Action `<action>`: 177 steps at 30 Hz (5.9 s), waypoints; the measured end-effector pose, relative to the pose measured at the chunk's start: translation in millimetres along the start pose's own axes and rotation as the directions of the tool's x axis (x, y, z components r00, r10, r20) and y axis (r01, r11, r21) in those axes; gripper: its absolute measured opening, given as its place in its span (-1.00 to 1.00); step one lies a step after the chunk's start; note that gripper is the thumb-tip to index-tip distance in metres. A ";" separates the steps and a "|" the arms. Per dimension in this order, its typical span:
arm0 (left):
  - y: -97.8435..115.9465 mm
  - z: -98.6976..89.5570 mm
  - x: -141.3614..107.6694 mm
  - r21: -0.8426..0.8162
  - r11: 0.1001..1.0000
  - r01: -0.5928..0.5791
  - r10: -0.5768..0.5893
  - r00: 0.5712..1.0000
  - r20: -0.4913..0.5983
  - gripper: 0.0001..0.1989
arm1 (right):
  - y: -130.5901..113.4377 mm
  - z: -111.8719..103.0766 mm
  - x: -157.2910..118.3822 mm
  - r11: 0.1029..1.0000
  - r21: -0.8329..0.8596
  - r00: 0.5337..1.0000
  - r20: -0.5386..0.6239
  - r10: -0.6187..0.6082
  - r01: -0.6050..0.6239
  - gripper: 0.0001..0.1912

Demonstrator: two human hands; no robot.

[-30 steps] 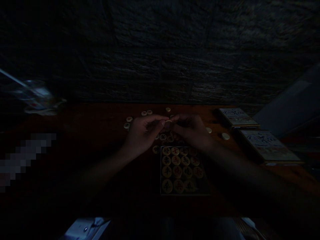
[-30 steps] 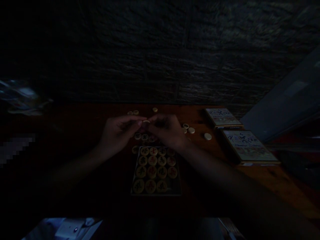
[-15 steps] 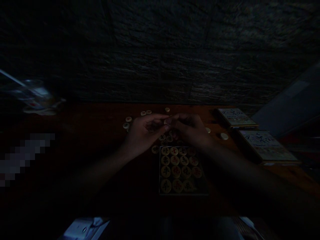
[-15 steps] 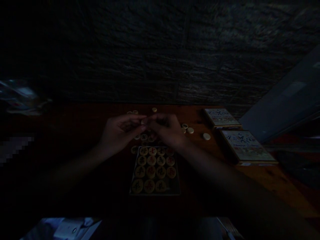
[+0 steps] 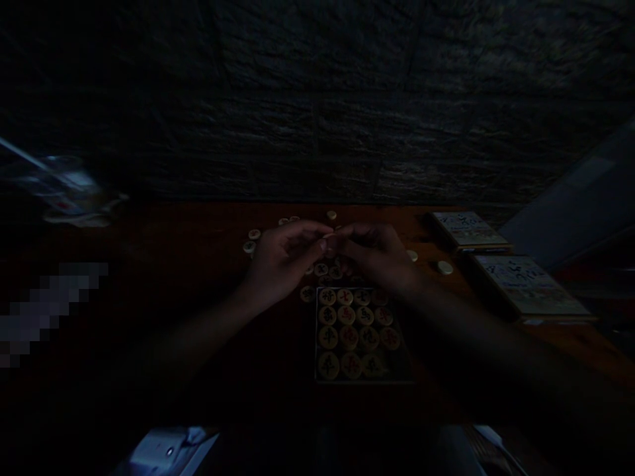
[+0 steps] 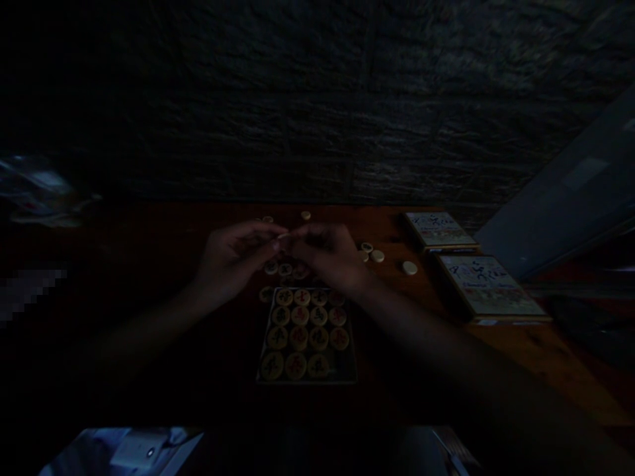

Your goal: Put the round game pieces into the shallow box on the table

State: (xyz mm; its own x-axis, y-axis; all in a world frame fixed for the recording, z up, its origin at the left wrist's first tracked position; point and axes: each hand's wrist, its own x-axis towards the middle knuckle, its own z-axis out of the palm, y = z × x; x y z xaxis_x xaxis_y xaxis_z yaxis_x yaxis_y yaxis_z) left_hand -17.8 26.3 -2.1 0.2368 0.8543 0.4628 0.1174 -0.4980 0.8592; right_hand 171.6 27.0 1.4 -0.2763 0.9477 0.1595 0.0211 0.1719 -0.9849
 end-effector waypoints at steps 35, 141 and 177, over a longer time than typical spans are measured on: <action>-4.2 2.2 -1.7 0.012 1.000 -0.012 0.011 1.000 0.028 -0.72 | 4.3 -2.5 1.8 1.000 0.023 0.999 -0.032 -0.014 0.014 -0.69; -1.8 0.4 5.2 -0.530 0.765 0.365 -0.339 0.929 0.151 -0.85 | -1.2 -4.5 -4.2 0.808 -0.437 0.881 -0.072 -0.469 0.395 -0.71; 3.3 -0.6 7.5 -0.450 0.834 0.318 -0.365 0.931 -0.020 -0.77 | -13.8 -15.9 -0.1 0.988 -0.083 0.990 0.073 -0.123 0.129 -0.69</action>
State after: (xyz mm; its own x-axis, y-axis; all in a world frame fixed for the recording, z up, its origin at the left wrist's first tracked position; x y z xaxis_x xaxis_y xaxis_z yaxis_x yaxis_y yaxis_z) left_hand -16.2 31.2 4.4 0.1578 0.9800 0.1211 -0.2612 -0.0768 0.9622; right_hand 186.6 28.8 16.0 -0.3466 0.8970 0.2744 0.0652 0.3148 -0.9469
